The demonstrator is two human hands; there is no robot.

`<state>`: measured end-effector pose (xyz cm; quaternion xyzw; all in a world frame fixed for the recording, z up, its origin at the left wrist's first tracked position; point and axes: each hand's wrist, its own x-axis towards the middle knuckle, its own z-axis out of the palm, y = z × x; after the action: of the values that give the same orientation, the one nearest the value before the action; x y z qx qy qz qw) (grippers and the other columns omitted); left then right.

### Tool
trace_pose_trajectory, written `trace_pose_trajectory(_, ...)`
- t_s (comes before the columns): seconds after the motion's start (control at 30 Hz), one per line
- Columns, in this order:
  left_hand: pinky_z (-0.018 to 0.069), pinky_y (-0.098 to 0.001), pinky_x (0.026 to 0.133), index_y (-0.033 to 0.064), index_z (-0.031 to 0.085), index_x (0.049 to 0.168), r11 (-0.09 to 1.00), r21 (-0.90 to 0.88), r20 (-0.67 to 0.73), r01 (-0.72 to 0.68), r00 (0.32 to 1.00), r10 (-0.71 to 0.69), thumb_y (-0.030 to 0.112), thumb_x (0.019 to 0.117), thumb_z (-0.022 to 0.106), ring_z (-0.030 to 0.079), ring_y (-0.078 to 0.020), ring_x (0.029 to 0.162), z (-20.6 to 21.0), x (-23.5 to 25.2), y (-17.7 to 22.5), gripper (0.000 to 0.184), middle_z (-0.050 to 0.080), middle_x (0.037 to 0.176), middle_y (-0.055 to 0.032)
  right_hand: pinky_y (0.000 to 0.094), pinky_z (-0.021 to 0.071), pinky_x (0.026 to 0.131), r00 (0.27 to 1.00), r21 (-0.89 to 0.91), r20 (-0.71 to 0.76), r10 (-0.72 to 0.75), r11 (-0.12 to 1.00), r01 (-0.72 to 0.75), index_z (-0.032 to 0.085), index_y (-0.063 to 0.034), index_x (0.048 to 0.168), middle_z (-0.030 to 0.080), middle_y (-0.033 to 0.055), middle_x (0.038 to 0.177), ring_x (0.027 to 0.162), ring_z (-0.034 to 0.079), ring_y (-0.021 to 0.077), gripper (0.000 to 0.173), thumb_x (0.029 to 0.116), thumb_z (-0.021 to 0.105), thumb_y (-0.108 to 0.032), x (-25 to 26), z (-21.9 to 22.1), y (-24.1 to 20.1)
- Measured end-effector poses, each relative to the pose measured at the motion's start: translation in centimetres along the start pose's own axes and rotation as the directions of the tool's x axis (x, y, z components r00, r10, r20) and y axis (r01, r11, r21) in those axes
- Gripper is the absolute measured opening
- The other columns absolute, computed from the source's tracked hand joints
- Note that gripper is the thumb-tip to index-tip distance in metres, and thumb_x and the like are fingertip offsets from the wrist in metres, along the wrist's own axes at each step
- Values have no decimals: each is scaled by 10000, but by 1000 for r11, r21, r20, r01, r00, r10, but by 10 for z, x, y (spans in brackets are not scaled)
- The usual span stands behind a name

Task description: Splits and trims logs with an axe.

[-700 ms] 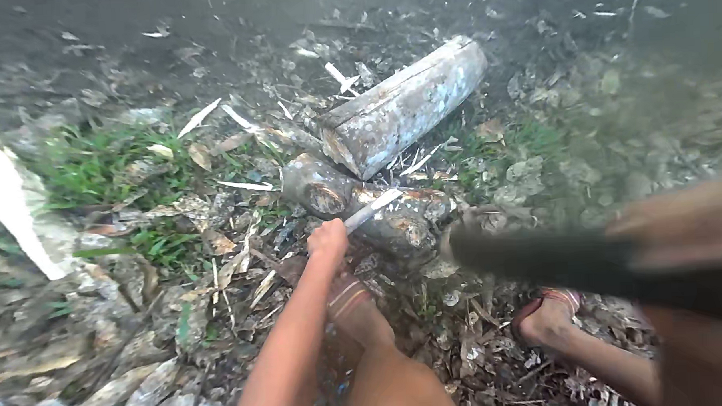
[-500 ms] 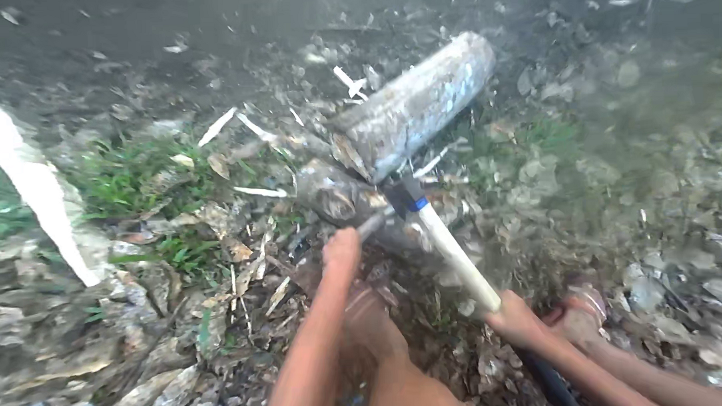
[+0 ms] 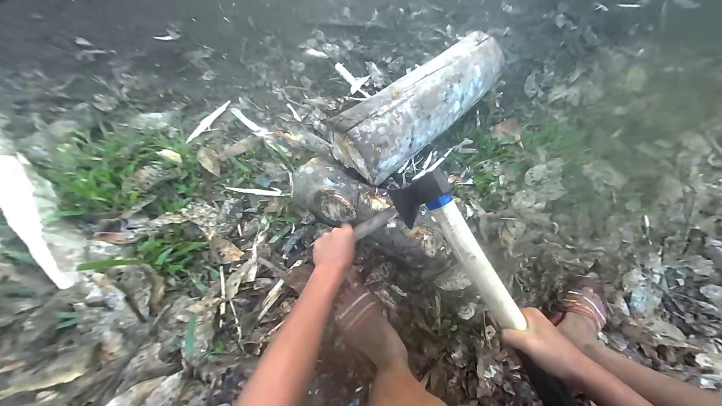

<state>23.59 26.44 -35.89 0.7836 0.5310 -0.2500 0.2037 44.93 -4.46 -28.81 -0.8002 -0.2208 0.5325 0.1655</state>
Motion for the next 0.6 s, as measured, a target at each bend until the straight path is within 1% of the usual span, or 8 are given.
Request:
trace_pose_trajectory(0.1, 562, -610, 725, 45, 540, 1357, 998, 60, -161, 1, 987, 9, 9, 979, 575, 696, -486, 927, 16, -4, 7, 381, 685, 1068, -274, 361, 536, 501, 998, 53, -67, 2, 999, 2, 642, -150, 790, 615, -23, 613, 524, 618, 120, 184, 690, 703, -293, -24, -1, -13)
trace_pose_trajectory(0.2, 527, -591, 870, -8, 532, 1359, 994, 109, -267, -25, 962, 54, -1, 956, 584, 633, -493, 1095, 28, -2, 6, 407, 618, 1186, -311, 323, 526, 499, 977, 35, -185, -106, 993, 114, 658, -154, 817, 614, -53, 618, 528, 608, 80, 202, 692, 712, -303, -30, 1, -22)
trace_pose_trajectory(0.27, 504, -584, 950, -39, 521, 1366, 991, 124, -183, -42, 981, 64, -7, 954, 584, 578, -499, 1209, 29, -7, 4, 418, 571, 1285, -329, 300, 549, 509, 936, 27, -266, -230, 969, 245, 668, -148, 845, 638, -68, 644, 544, 624, 56, 213, 717, 720, -310, -39, -3, -33)
trace_pose_trajectory(0.33, 522, -611, 932, -50, 526, 1341, 992, 85, 5, -88, 996, 88, 73, 971, 613, 612, -504, 1171, 17, -11, 0, 400, 609, 1245, -325, 303, 579, 515, 859, 43, -349, -374, 910, 413, 678, -132, 882, 670, -62, 685, 559, 647, 60, 230, 749, 731, -313, -46, -11, -46)
trace_pose_trajectory(0.4, 537, -642, 877, 6, 591, 1271, 992, 5, 147, -124, 982, 122, 260, 980, 648, 661, -470, 1102, 7, -5, -7, 391, 674, 1157, -269, 317, 601, 528, 762, 74, -420, -493, 819, 570, 679, -128, 949, 691, -44, 741, 591, 668, 84, 270, 782, 754, -327, -55, -23, -62)
trace_pose_trajectory(0.5, 525, -658, 877, 25, 671, 1150, 996, -70, 171, -54, 983, 65, 357, 949, 657, 668, -434, 1105, 5, 4, -9, 389, 693, 1143, -237, 303, 604, 610, 589, 195, -450, -671, 570, 798, 669, -187, 1079, 707, -48, 842, 672, 671, 96, 274, 863, 780, -316, -67, -40, -94)
trace_pose_trajectory(0.57, 529, -666, 876, 8, 684, 1110, 996, -82, 199, -16, 979, 33, 330, 943, 667, 671, -438, 1103, 3, 9, -9, 363, 692, 1146, -245, 271, 594, 637, 515, 267, -426, -744, 440, 857, 662, -238, 1125, 690, -84, 857, 682, 654, 72, 237, 916, 745, -312, -73, -46, -115)
trace_pose_trajectory(0.6, 534, -662, 867, 2, 687, 1083, 996, -85, 210, -15, 977, 33, 312, 939, 670, 675, -438, 1086, 4, 10, -10, 342, 695, 1130, -246, 257, 592, 642, 500, 281, -415, -760, 416, 865, 666, -256, 1114, 681, -97, 848, 678, 648, 61, 212, 924, 735, -320, -74, -48, -121)
